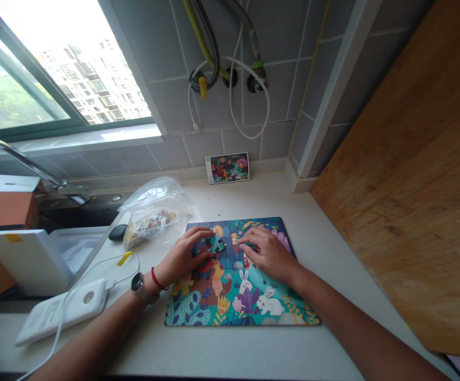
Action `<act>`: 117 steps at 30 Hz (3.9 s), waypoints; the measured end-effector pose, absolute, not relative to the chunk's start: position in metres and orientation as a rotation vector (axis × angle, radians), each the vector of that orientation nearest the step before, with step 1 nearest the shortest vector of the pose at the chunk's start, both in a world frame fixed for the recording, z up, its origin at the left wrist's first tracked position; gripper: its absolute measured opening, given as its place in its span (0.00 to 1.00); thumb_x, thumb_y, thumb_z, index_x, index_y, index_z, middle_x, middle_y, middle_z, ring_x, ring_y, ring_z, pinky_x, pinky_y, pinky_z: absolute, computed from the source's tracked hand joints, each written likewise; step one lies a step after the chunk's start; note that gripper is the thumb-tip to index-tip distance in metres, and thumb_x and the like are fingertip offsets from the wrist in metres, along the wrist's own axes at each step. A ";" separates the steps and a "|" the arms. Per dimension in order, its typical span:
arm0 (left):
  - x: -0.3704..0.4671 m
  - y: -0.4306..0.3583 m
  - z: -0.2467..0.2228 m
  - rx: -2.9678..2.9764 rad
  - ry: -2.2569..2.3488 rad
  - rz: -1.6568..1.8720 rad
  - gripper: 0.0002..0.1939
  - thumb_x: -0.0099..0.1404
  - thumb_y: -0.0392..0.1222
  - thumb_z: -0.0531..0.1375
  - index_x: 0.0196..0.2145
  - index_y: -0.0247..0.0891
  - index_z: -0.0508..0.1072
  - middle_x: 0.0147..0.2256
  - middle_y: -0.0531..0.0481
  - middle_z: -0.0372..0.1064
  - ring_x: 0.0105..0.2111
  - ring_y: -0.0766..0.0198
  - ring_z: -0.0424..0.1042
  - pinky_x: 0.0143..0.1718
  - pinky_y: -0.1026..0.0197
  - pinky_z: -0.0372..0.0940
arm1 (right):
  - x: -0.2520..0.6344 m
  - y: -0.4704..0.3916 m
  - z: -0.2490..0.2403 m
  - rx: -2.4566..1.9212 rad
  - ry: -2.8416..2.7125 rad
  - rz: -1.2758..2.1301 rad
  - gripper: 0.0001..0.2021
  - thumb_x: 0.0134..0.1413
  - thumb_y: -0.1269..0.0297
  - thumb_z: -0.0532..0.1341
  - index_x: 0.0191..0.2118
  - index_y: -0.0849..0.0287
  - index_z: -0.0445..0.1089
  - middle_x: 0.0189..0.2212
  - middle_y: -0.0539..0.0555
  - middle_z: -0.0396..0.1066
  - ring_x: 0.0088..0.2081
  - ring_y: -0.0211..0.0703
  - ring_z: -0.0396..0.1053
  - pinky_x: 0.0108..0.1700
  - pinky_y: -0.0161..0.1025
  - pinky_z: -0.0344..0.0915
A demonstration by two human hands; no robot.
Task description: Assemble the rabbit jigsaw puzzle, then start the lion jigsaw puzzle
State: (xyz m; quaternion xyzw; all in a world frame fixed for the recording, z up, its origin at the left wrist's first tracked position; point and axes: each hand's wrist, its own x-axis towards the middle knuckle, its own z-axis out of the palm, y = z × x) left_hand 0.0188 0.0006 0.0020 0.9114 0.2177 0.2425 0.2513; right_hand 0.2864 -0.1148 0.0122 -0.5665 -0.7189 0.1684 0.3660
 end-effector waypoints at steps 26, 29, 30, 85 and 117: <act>0.024 -0.023 0.022 2.171 0.377 0.823 0.10 0.76 0.42 0.61 0.52 0.41 0.76 0.50 0.41 0.77 0.51 0.55 0.77 0.53 0.50 0.74 | 0.278 -0.122 0.031 -1.291 -1.584 0.931 0.17 0.65 0.50 0.63 0.33 0.56 0.82 0.35 0.56 0.81 0.37 0.46 0.78 0.38 0.39 0.73; 0.020 -0.015 0.022 2.188 0.488 0.882 0.10 0.78 0.43 0.57 0.51 0.40 0.76 0.47 0.43 0.78 0.47 0.58 0.78 0.49 0.53 0.74 | 0.283 -0.120 0.030 -1.347 -1.461 0.839 0.18 0.64 0.49 0.64 0.31 0.57 0.80 0.32 0.55 0.79 0.32 0.45 0.75 0.34 0.39 0.71; 0.019 -0.012 0.021 2.178 0.519 0.903 0.10 0.78 0.43 0.56 0.50 0.40 0.76 0.46 0.44 0.79 0.46 0.58 0.78 0.47 0.54 0.73 | 0.284 -0.119 0.030 -1.358 -1.422 0.819 0.18 0.64 0.48 0.64 0.31 0.57 0.80 0.30 0.55 0.79 0.31 0.45 0.74 0.33 0.38 0.70; 0.022 -0.011 0.014 2.443 0.429 0.712 0.10 0.78 0.45 0.58 0.46 0.39 0.77 0.38 0.47 0.78 0.38 0.60 0.75 0.42 0.56 0.71 | 0.304 -0.113 0.027 -1.740 -1.731 0.793 0.27 0.65 0.44 0.57 0.21 0.58 0.68 0.20 0.50 0.65 0.25 0.39 0.61 0.31 0.39 0.56; 0.023 -0.011 0.017 2.461 0.437 0.623 0.11 0.78 0.45 0.56 0.45 0.39 0.78 0.36 0.47 0.77 0.37 0.60 0.74 0.42 0.56 0.70 | 0.301 -0.115 0.024 -1.858 -1.952 0.656 0.15 0.60 0.51 0.68 0.29 0.55 0.70 0.26 0.51 0.73 0.28 0.42 0.67 0.32 0.38 0.55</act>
